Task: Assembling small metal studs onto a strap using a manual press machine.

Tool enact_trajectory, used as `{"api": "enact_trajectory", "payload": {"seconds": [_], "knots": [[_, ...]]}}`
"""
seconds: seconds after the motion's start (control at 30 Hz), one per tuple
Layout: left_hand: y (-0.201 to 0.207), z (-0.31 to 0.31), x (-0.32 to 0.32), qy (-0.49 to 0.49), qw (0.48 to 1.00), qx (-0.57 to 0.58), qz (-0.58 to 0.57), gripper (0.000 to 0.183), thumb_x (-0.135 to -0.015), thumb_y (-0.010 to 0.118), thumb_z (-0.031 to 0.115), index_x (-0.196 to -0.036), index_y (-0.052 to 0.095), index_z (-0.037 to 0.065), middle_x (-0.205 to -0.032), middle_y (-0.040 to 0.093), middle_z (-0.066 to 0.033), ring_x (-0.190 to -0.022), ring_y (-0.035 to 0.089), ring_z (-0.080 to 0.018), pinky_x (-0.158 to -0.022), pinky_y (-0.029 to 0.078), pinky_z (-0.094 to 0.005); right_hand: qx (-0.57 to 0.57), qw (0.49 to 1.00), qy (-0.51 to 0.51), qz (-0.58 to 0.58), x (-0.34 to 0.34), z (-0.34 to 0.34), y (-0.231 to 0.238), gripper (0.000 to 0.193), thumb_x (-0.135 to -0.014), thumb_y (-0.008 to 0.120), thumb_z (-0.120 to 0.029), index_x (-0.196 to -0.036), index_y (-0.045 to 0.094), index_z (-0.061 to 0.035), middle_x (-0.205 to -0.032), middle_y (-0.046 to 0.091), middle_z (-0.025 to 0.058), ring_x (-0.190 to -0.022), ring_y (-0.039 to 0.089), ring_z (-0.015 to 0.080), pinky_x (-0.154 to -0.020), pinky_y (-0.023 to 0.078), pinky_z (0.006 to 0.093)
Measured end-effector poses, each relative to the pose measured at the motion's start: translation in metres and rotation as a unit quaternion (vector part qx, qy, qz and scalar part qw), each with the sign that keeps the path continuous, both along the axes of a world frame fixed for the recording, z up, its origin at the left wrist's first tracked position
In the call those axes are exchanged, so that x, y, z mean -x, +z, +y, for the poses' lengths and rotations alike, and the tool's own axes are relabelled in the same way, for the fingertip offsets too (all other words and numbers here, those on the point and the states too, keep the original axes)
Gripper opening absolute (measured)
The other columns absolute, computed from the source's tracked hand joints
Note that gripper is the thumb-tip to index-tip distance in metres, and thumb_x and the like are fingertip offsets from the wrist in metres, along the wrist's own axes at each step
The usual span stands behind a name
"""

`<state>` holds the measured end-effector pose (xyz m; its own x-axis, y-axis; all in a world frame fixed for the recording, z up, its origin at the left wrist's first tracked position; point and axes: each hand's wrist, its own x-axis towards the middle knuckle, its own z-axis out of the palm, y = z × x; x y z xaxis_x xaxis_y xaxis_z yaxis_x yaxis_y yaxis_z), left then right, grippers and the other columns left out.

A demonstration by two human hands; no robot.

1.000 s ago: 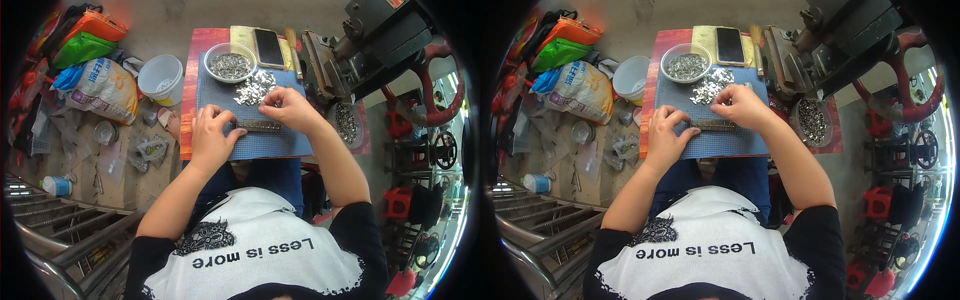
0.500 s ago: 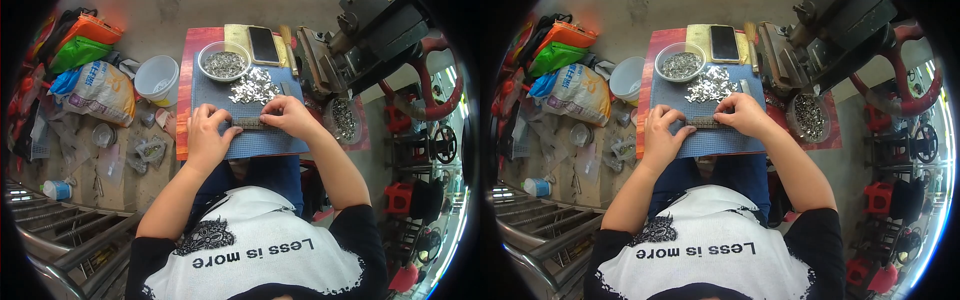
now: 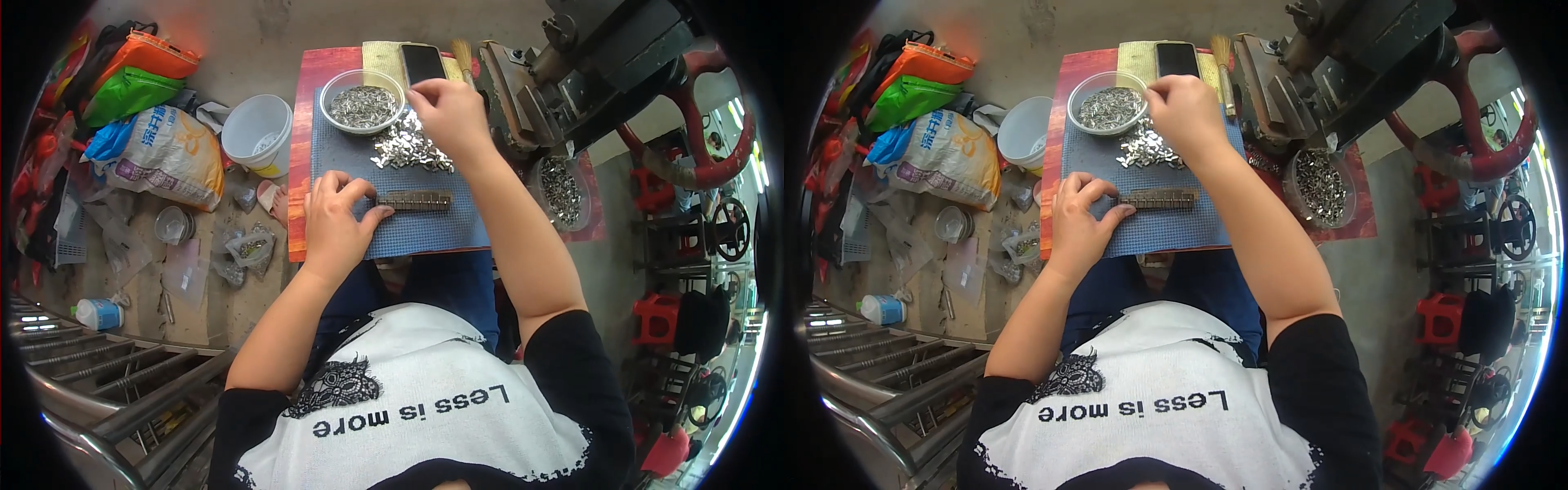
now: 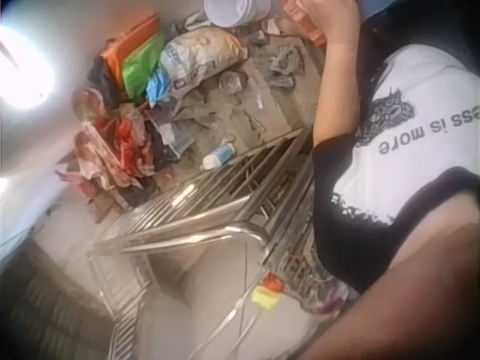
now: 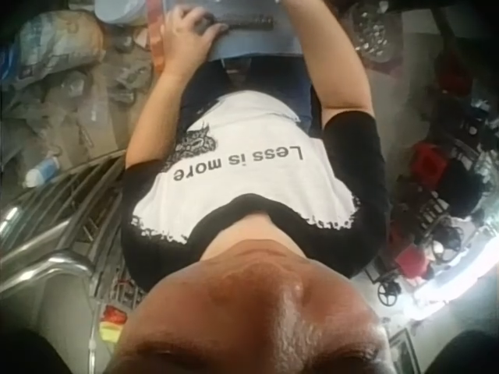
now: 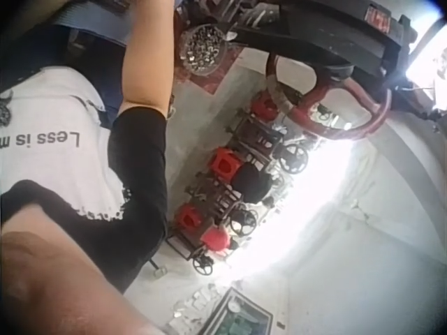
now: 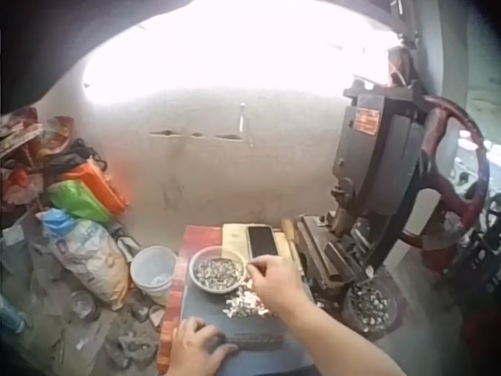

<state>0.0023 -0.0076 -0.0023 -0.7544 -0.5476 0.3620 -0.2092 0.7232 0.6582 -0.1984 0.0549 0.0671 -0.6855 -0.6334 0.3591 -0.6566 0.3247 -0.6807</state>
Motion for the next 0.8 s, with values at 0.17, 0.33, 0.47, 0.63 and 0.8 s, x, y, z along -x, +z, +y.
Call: {"api": "enact_trajectory", "payload": {"seconds": [0.17, 0.33, 0.47, 0.63, 0.8], "knots": [[0.004, 0.004, 0.001, 0.016, 1.000, 0.011, -0.012, 0.027, -0.074, 0.084, 0.028, -0.090, 0.069, 0.011, -0.101, 0.056, -0.0075, -0.103, 0.054, -0.0278, -0.089, 0.038, -0.0416, -0.161, 0.965, -0.075, 0.192, 0.005, 0.083, -0.032, 0.023, -0.086, 0.070, -0.023, -0.089, 0.070, -0.0001, -0.090, 0.068, 0.0196, -0.082, 0.068, 0.0367, -0.074, 0.055, 0.0450], [0.004, 0.004, 0.003, 0.018, 1.000, 0.019, -0.005, 0.027, -0.078, 0.082, 0.026, -0.094, 0.070, 0.008, -0.102, 0.058, -0.0071, -0.102, 0.054, -0.0273, -0.090, 0.038, -0.0410, -0.209, 0.956, -0.128, 0.159, 0.003, 0.098, -0.048, 0.024, -0.084, 0.073, -0.023, -0.088, 0.069, 0.0007, -0.092, 0.066, 0.0190, -0.085, 0.068, 0.0365, -0.075, 0.056, 0.0437], [0.000, 0.005, -0.004, 0.027, 0.998, -0.009, 0.056, 0.021, -0.083, 0.077, 0.022, -0.096, 0.072, 0.006, -0.096, 0.062, -0.0079, -0.095, 0.057, -0.0283, -0.087, 0.041, -0.0407, -0.062, 0.995, 0.068, 0.040, 0.001, 0.104, -0.028, 0.024, -0.081, 0.075, -0.016, -0.098, 0.072, 0.0001, -0.093, 0.067, 0.0141, -0.082, 0.067, 0.0324, -0.073, 0.055, 0.0390], [-0.004, 0.007, -0.001, 0.008, 0.998, -0.023, 0.056, 0.014, -0.090, 0.068, 0.017, -0.092, 0.074, 0.005, -0.086, 0.065, -0.0096, -0.086, 0.061, -0.0307, -0.081, 0.044, -0.0418, -0.087, 0.958, 0.260, 0.082, -0.018, 0.096, -0.020, 0.025, -0.078, 0.077, -0.006, -0.101, 0.071, 0.0007, -0.096, 0.066, 0.0118, -0.082, 0.067, 0.0268, -0.073, 0.055, 0.0345], [-0.001, 0.008, -0.001, 0.008, 0.999, -0.018, 0.036, 0.015, -0.090, 0.068, 0.019, -0.093, 0.074, 0.005, -0.086, 0.065, -0.0089, -0.087, 0.061, -0.0303, -0.080, 0.044, -0.0423, -0.097, 0.943, 0.303, 0.098, -0.021, 0.087, -0.023, 0.022, -0.077, 0.078, -0.007, -0.097, 0.071, -0.0001, -0.095, 0.065, 0.0122, -0.083, 0.067, 0.0294, -0.074, 0.056, 0.0360]]}}
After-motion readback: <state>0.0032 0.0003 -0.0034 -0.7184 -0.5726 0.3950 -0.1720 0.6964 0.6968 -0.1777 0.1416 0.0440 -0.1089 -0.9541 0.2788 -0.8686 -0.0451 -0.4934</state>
